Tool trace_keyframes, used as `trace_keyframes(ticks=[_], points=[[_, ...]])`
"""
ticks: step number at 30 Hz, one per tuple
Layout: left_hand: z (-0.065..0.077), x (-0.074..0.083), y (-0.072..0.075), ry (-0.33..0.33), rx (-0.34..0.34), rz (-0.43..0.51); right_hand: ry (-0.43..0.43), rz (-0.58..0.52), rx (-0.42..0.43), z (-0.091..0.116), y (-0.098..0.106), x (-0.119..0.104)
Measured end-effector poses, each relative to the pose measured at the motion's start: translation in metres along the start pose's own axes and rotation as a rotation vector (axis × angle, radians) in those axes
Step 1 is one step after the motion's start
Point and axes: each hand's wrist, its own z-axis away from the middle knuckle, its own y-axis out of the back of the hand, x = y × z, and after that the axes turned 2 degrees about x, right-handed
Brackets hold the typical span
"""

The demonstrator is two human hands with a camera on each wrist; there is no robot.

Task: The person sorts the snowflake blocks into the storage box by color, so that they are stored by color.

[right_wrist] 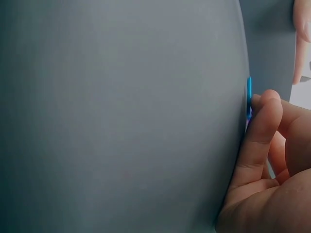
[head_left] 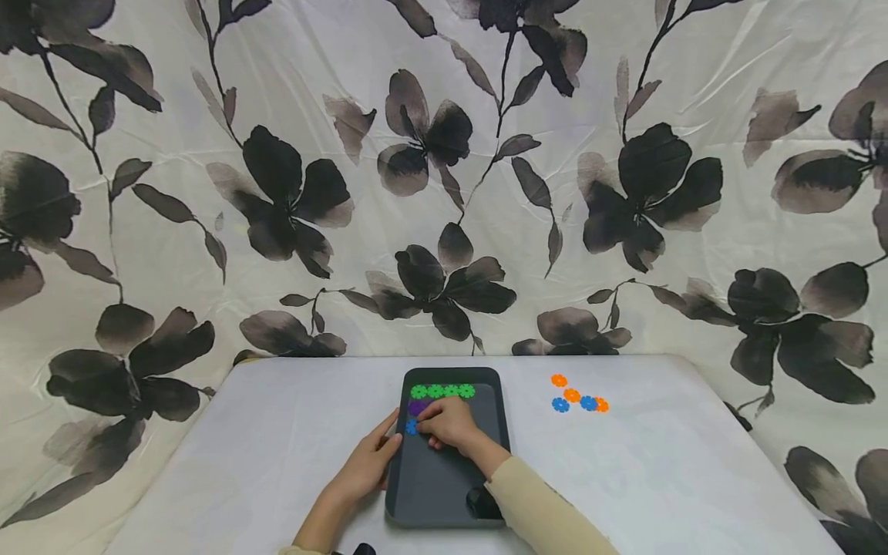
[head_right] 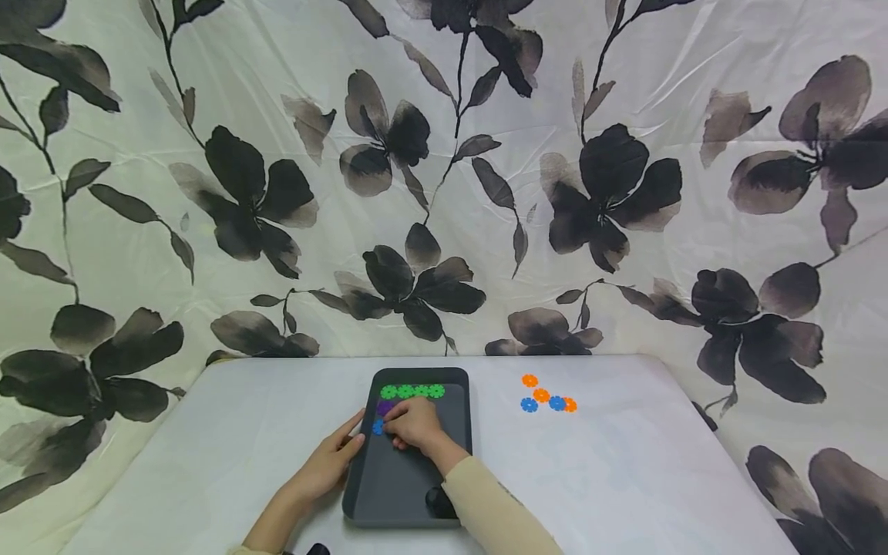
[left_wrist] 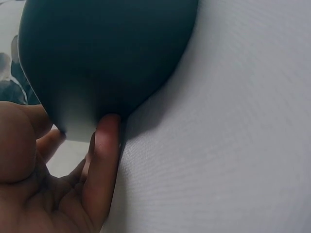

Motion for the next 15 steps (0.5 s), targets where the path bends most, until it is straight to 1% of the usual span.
trace_keyframes(ticks=[2, 7, 11, 15], points=[[-0.0008, 0.0001, 0.0001, -0.002, 0.008, -0.003, 0.006, 0.000, -0.001, -0.0007, -0.0002, -0.0009], [-0.0017, 0.0001, 0.0005, 0.007, -0.003, -0.011, 0.001, 0.008, -0.003, -0.0018, -0.0003, 0.0004], [-0.0024, 0.0003, 0.0010, 0.014, -0.005, 0.006, 0.014, 0.006, 0.003, -0.0031, 0.0006, 0.0011], [-0.0021, -0.0010, 0.0011, 0.010, -0.007, 0.014, 0.019, 0.018, -0.010, -0.0035, 0.0002, 0.0011]])
